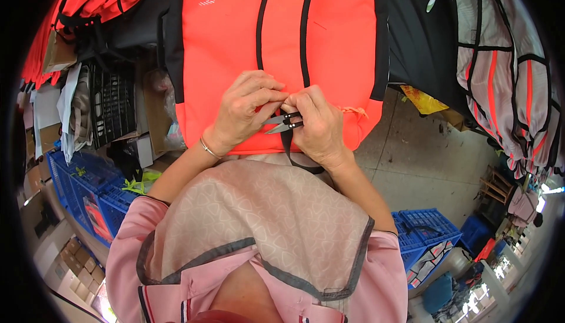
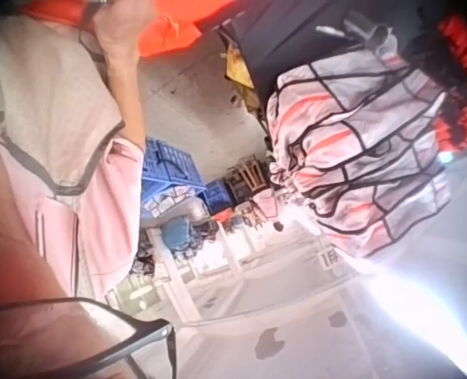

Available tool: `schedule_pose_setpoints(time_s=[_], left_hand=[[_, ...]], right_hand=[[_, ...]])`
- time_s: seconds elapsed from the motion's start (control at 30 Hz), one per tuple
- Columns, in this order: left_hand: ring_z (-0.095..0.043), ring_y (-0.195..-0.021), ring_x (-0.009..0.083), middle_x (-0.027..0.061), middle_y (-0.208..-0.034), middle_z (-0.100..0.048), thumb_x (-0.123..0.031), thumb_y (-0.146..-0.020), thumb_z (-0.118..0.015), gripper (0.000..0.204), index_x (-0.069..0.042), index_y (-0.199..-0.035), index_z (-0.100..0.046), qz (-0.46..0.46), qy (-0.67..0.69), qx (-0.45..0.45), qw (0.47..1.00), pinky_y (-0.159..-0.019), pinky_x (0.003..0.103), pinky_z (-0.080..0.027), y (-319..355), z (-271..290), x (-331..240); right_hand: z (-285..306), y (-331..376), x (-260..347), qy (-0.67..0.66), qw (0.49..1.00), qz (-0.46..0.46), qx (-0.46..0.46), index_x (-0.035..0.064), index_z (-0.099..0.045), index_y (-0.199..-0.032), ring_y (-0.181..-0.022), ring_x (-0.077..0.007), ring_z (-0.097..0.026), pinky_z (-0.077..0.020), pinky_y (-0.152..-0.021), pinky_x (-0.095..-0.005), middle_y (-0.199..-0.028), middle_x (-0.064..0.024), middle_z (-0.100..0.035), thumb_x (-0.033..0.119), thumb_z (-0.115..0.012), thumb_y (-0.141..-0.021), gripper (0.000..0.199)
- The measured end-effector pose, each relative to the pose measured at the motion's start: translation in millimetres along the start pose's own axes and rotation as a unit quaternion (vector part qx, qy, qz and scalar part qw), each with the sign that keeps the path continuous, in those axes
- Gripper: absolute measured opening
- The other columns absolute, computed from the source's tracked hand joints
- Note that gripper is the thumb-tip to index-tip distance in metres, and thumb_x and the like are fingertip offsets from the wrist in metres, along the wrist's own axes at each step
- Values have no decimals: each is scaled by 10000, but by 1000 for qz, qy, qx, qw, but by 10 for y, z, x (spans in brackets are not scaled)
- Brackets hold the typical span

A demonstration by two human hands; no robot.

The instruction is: Inspecting and trimming loose threads from pink and black backpacks and laptop sleeves.

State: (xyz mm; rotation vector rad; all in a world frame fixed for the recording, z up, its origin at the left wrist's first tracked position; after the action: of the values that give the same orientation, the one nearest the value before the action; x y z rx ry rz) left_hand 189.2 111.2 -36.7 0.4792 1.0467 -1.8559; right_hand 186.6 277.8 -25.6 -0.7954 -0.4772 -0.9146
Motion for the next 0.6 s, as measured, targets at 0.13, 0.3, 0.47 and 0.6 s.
schedule_pose_setpoints(time_s=[0.13,0.3,0.47,0.6], left_hand=[[-632,-949,275,59,-1026,-676,12,-704,-719,184,-43,-878,-694,6,-10,37,999,-799,355,-537,25,-8,-8],[-627,-972,273,65,-1055,-663,16,-703,-708,216,-42,-908,-673,26,21,77,996,-797,358,-537,47,-30,16],[-603,-1034,280,108,-1160,-603,13,-788,-677,170,-39,-930,-599,60,51,116,990,-811,351,-527,52,-38,36],[-611,-1022,284,139,-1181,-586,10,-849,-642,106,-33,-927,-584,93,127,124,980,-820,349,-527,50,19,86]], right_hand=[[-32,46,-25,15,1000,12,25,25,-584,-854,-594,-226,-610,-473,-470,-350,-776,-75,-539,-32,-714,-739,182],[-25,46,-37,13,999,9,46,25,-592,-847,-592,-228,-614,-472,-468,-349,-780,-80,-537,-37,-715,-728,182],[160,-51,-115,-21,992,-9,125,30,-635,-970,-698,-247,-641,-516,-585,-346,-867,-82,-594,42,-751,-757,243],[497,-358,-22,47,990,-92,92,68,-656,-994,-805,-238,-637,-516,-673,-344,-870,-82,-613,143,-784,-757,280]])
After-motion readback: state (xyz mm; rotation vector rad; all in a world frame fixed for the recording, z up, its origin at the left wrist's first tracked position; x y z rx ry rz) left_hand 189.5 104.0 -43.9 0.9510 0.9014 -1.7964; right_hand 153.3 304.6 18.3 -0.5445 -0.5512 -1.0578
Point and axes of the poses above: each hand's wrist, its own y-axis away from the middle knuckle, its own z-axis out of the back of the hand, x = y × z, the point moved 2 cm from there along -y, towards the middle knuckle
